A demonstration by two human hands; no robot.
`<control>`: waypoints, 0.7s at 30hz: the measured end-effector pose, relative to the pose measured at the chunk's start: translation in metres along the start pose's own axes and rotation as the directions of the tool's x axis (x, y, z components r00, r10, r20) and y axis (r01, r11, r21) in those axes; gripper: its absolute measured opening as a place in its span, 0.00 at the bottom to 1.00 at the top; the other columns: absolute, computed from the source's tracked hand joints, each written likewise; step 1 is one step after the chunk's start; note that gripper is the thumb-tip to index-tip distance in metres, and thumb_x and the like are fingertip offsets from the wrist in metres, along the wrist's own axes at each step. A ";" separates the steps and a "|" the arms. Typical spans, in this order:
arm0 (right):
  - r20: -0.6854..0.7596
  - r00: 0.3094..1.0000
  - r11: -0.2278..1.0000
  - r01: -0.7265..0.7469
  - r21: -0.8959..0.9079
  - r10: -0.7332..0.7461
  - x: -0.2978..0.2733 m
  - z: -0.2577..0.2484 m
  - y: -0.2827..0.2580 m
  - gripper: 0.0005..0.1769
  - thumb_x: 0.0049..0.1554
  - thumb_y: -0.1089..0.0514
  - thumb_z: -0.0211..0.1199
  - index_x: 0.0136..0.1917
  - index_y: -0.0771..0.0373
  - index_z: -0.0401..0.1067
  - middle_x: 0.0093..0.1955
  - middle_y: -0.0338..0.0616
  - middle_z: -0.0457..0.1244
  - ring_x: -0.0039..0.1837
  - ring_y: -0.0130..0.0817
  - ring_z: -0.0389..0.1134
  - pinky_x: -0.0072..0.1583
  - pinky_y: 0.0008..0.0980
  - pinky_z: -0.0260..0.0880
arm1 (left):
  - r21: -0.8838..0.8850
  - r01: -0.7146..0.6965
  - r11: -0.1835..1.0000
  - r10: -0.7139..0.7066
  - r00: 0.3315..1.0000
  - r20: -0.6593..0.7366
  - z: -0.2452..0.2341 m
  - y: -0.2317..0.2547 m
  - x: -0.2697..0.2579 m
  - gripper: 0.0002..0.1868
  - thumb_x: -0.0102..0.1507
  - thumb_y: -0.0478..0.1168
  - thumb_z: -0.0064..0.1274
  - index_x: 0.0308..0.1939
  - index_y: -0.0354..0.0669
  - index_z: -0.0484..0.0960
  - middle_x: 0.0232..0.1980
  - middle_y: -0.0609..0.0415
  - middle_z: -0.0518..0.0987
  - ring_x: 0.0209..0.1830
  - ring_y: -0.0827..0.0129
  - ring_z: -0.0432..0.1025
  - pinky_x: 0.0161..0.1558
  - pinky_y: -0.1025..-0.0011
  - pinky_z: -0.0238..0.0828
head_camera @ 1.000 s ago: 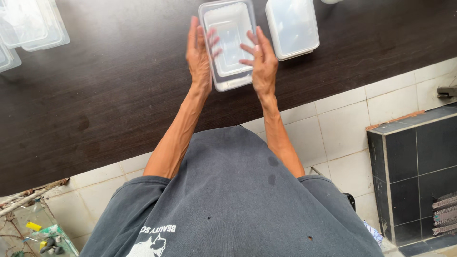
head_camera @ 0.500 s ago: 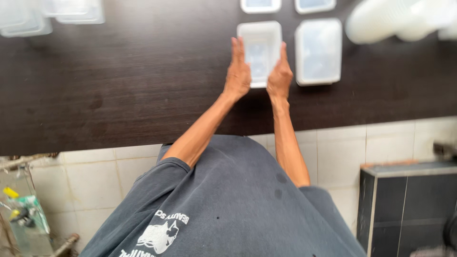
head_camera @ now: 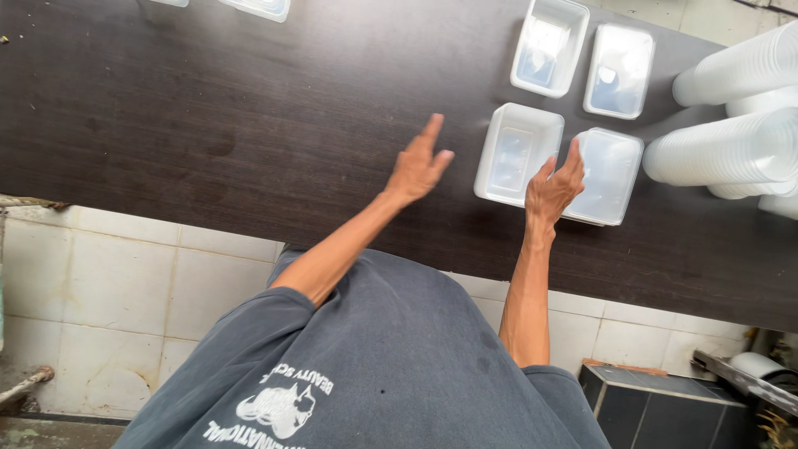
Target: The person repeatedly picks up a clear plastic container and its lid from a table, closes the container, and places it on a growing stack. The person handles the containers one at a time, inspecting them briefly before stacking.
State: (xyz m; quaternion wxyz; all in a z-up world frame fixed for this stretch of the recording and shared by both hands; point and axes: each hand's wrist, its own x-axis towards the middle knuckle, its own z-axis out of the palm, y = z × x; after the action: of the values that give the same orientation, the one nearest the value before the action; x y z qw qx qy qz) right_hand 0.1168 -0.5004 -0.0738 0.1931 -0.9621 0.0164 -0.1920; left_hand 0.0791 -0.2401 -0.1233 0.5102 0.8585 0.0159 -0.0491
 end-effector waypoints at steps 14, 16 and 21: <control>0.309 0.841 0.796 0.212 0.567 -0.444 0.133 0.205 -0.317 0.16 0.67 0.62 0.54 0.67 0.64 0.68 0.74 0.54 0.57 0.69 0.47 0.66 0.69 0.44 0.66 | 0.371 0.151 0.916 0.111 0.794 -0.598 -0.280 -0.145 0.047 0.37 0.73 0.45 0.53 0.82 0.62 0.51 0.84 0.44 0.37 0.82 0.34 0.39 0.78 0.41 0.48; 0.323 0.816 0.783 0.232 0.577 -0.480 0.144 0.241 -0.351 0.18 0.67 0.62 0.53 0.70 0.62 0.64 0.76 0.53 0.53 0.70 0.47 0.65 0.71 0.45 0.66 | 0.403 0.148 0.903 0.125 0.807 -0.577 -0.294 -0.145 0.062 0.36 0.73 0.48 0.52 0.82 0.67 0.51 0.83 0.41 0.35 0.82 0.33 0.38 0.77 0.39 0.48; 0.318 0.770 0.751 0.295 0.590 -0.553 0.184 0.311 -0.396 0.28 0.60 0.70 0.49 0.73 0.57 0.63 0.79 0.55 0.45 0.75 0.57 0.56 0.72 0.49 0.65 | 0.349 0.326 0.878 -0.114 0.853 -0.509 -0.311 -0.143 0.090 0.34 0.72 0.63 0.42 0.80 0.68 0.52 0.79 0.29 0.34 0.78 0.29 0.29 0.73 0.32 0.29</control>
State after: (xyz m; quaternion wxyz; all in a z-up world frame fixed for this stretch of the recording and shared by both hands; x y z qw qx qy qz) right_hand 0.3868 -0.0400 -0.1225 0.3864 -0.8691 -0.3087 0.0121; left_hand 0.1791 0.0996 -0.1096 0.2827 0.9259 0.2297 0.1003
